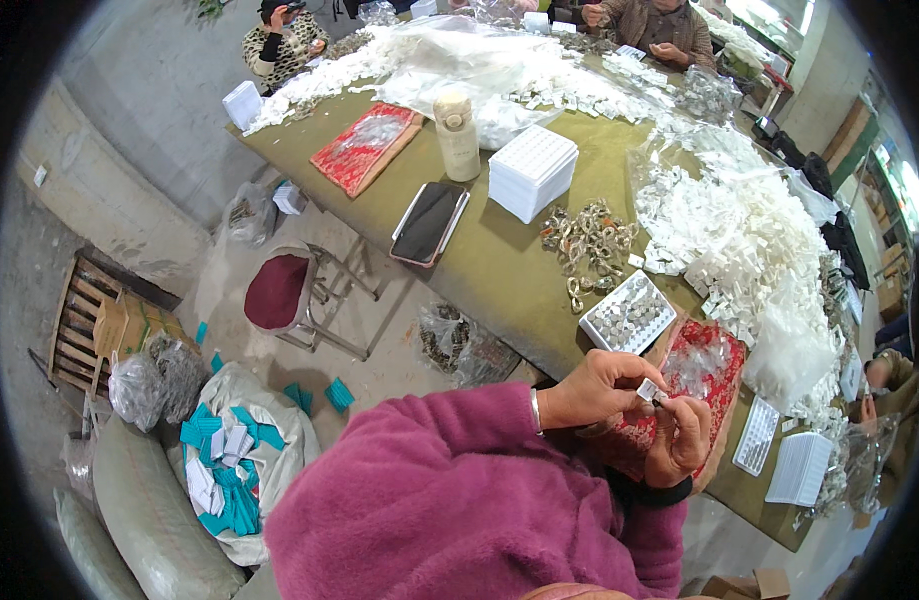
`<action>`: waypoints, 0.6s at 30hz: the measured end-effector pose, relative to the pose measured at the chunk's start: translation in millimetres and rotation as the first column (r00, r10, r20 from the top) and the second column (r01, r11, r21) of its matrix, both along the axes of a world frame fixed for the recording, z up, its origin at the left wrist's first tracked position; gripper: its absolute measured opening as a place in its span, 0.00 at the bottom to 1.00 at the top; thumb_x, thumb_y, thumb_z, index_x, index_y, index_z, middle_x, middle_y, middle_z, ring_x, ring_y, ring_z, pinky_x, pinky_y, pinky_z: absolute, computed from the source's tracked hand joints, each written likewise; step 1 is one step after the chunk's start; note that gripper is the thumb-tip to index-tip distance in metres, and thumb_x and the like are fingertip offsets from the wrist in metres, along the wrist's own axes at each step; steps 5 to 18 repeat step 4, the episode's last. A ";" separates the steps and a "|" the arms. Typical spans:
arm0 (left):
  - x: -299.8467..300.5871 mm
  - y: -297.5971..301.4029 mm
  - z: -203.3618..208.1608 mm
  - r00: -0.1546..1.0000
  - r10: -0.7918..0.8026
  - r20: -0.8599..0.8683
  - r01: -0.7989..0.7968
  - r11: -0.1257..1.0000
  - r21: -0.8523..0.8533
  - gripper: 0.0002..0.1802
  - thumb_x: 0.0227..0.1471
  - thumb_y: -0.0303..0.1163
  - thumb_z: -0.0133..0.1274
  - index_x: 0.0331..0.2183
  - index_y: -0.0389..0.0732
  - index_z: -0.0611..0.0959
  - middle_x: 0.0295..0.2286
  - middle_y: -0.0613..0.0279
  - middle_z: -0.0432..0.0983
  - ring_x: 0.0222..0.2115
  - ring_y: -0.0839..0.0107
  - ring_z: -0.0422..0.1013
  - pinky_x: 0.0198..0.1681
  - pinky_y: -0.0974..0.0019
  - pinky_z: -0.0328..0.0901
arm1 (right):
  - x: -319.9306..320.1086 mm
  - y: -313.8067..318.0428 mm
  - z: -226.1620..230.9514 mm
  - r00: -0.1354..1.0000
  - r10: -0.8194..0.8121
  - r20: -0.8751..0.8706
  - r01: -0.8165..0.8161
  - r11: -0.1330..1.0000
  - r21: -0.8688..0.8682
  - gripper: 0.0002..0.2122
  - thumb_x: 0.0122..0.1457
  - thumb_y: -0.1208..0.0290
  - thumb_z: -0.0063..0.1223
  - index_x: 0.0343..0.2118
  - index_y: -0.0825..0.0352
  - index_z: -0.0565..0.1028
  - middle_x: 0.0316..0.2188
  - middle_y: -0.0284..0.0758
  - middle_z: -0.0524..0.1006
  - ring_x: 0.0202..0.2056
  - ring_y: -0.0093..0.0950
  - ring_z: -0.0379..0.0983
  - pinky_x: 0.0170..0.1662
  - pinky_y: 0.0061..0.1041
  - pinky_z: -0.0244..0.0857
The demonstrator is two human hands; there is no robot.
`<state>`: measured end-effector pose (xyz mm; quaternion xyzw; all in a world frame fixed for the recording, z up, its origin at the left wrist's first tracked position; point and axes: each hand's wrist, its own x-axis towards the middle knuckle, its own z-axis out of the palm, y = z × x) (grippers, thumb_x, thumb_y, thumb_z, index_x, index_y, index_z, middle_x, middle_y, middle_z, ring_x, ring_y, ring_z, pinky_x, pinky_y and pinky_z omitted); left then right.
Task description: The person assembles small keychains by hand at a shared work table. They pick small metal parts from a tray, attach them to key rings, and place the finished items into a plastic bag. The person also handles a smartphone and a plastic bag during the process.
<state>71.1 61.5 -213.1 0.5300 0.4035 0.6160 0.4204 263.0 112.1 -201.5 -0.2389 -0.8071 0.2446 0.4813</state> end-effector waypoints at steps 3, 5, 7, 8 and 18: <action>-3.5 -1.0 -5.6 0.962 -0.118 0.245 0.164 0.971 -0.175 0.17 0.56 0.25 0.67 0.48 0.43 0.86 0.40 0.61 0.85 0.40 0.63 0.80 0.49 0.66 0.73 | 0.7 1.4 2.7 0.997 0.074 0.039 -0.074 0.997 0.001 0.12 0.59 0.86 0.62 0.45 0.66 0.81 0.39 0.38 0.77 0.38 0.34 0.74 0.44 0.29 0.70; -4.2 -1.0 -8.3 0.935 -0.152 0.321 0.226 0.951 -0.210 0.17 0.58 0.26 0.66 0.50 0.44 0.86 0.41 0.60 0.85 0.40 0.61 0.81 0.50 0.65 0.73 | 2.2 2.1 3.1 0.993 0.106 0.046 -0.105 0.994 -0.017 0.12 0.60 0.85 0.61 0.45 0.66 0.81 0.40 0.38 0.77 0.39 0.33 0.74 0.45 0.29 0.70; -4.2 -1.0 -8.3 0.935 -0.152 0.321 0.226 0.951 -0.210 0.17 0.58 0.26 0.66 0.50 0.44 0.86 0.41 0.60 0.85 0.40 0.61 0.81 0.50 0.65 0.73 | 2.2 2.1 3.1 0.993 0.106 0.046 -0.105 0.994 -0.017 0.12 0.60 0.85 0.61 0.45 0.66 0.81 0.40 0.38 0.77 0.39 0.33 0.74 0.45 0.29 0.70; -4.2 -1.0 -8.3 0.935 -0.152 0.321 0.226 0.951 -0.210 0.17 0.58 0.26 0.66 0.50 0.44 0.86 0.41 0.60 0.85 0.40 0.61 0.81 0.50 0.65 0.73 | 2.2 2.1 3.1 0.993 0.106 0.046 -0.105 0.994 -0.017 0.12 0.60 0.85 0.61 0.45 0.66 0.81 0.40 0.38 0.77 0.39 0.33 0.74 0.45 0.29 0.70; -4.2 -1.0 -8.3 0.935 -0.152 0.321 0.226 0.951 -0.210 0.17 0.58 0.26 0.66 0.50 0.44 0.86 0.41 0.60 0.85 0.40 0.61 0.81 0.50 0.65 0.73 | 2.2 2.1 3.1 0.993 0.106 0.046 -0.105 0.994 -0.017 0.12 0.60 0.85 0.61 0.45 0.66 0.81 0.40 0.38 0.77 0.39 0.33 0.74 0.45 0.29 0.70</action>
